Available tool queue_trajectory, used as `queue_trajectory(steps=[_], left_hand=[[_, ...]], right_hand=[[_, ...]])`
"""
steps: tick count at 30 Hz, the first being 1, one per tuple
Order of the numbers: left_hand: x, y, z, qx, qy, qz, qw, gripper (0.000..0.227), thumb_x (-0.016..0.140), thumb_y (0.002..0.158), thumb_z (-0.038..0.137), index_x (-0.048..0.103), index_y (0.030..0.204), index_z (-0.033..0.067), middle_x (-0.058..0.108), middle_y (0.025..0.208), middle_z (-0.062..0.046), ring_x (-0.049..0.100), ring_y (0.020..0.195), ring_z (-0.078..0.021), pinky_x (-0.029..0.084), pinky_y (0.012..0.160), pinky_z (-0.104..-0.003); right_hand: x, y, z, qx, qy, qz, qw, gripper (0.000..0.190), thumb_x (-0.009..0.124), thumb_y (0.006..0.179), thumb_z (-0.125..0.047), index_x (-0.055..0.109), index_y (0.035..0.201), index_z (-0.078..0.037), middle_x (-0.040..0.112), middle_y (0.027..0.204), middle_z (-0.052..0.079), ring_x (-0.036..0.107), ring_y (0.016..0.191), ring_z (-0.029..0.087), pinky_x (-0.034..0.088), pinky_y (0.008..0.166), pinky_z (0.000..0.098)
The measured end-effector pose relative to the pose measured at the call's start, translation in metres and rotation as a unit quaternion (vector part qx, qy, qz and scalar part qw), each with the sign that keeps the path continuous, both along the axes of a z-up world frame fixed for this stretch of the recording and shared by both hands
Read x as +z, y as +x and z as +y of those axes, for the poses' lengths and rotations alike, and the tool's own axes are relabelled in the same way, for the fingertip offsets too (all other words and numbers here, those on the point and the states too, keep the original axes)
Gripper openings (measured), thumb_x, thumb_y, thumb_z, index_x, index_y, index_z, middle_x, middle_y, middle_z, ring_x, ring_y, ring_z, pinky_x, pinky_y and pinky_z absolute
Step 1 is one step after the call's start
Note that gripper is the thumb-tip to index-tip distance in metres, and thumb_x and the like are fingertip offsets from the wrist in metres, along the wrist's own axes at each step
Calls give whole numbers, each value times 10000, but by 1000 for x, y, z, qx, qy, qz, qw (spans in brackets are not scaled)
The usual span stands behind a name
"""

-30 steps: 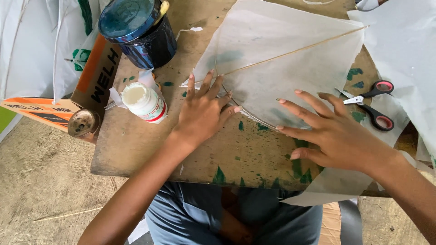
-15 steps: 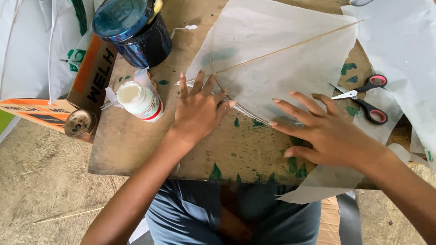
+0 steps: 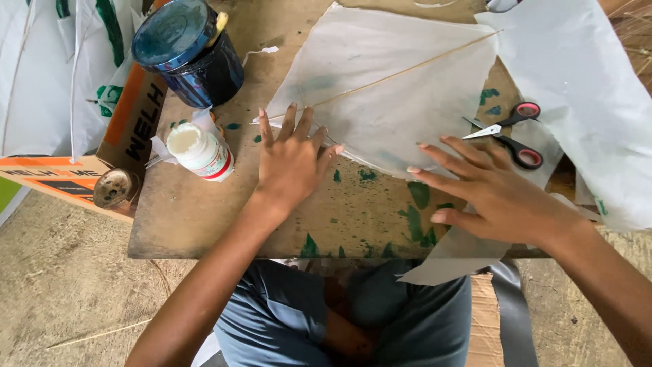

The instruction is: Assembling a kite by trimming paper with scissors and gluing it to a wooden frame.

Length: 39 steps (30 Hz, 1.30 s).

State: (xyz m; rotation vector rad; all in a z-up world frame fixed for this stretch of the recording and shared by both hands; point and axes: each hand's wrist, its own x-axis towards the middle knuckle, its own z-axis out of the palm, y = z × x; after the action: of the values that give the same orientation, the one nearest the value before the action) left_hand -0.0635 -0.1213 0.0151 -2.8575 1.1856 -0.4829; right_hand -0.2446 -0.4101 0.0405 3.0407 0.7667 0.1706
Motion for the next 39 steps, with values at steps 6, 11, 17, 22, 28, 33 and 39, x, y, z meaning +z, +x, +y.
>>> queue_trajectory(steps=[6,11,17,22,28,33,39], left_hand=[[-1,1,-3,15,-30,-47,998,516,541,973,536,604,1406,262,476,1551,-103,344,1481,-346,74,1154,-756],[12,-36,-14,-157,-143,-17,977,353,629,954,180,642,1307,180,591,1444,-136,484,1398,-365,317,1148,-692],[-5,-49,-25,-222,-105,-26,969,357,670,919,251,691,1257,136,575,1435,-110,537,1327,-326,388,1096,-654],[-16,-42,-22,-192,-55,8,980,416,521,980,303,630,1348,143,559,1469,-67,459,1400,-342,286,1073,-771],[-5,-42,-21,-188,-26,22,982,428,448,1006,333,637,1362,189,552,1484,-46,428,1413,-355,228,1037,-849],[-2,-41,-24,-180,-20,91,979,483,455,987,411,625,1359,154,519,1501,-61,347,1443,-397,173,1061,-853],[-2,-38,-21,-188,-8,106,976,492,453,998,400,561,1428,185,452,1559,-60,328,1452,-389,177,1071,-829]], right_hand=[[-1,4,19,3,66,81,995,785,521,983,-476,168,1645,-243,113,1727,66,174,1553,283,145,1189,547],[-3,7,21,4,84,75,994,759,513,994,-455,203,1635,-189,160,1712,68,232,1530,281,185,1209,502],[-12,12,16,1,75,35,997,676,494,1008,-445,320,1603,-174,218,1698,78,231,1533,303,226,1192,518],[-22,15,14,-17,30,37,999,641,504,994,-490,378,1577,-257,102,1718,87,-22,1565,401,100,1174,609],[-11,4,3,-34,-14,10,999,635,466,973,-575,375,1564,-361,56,1723,73,-41,1549,409,23,1129,696],[1,-6,-15,-1,-28,-44,999,579,568,915,-488,494,1481,-392,156,1727,59,54,1579,399,109,1165,666],[8,9,-6,-23,-61,-72,995,753,313,965,-698,289,1613,-314,138,1735,69,73,1586,372,165,1132,655]])
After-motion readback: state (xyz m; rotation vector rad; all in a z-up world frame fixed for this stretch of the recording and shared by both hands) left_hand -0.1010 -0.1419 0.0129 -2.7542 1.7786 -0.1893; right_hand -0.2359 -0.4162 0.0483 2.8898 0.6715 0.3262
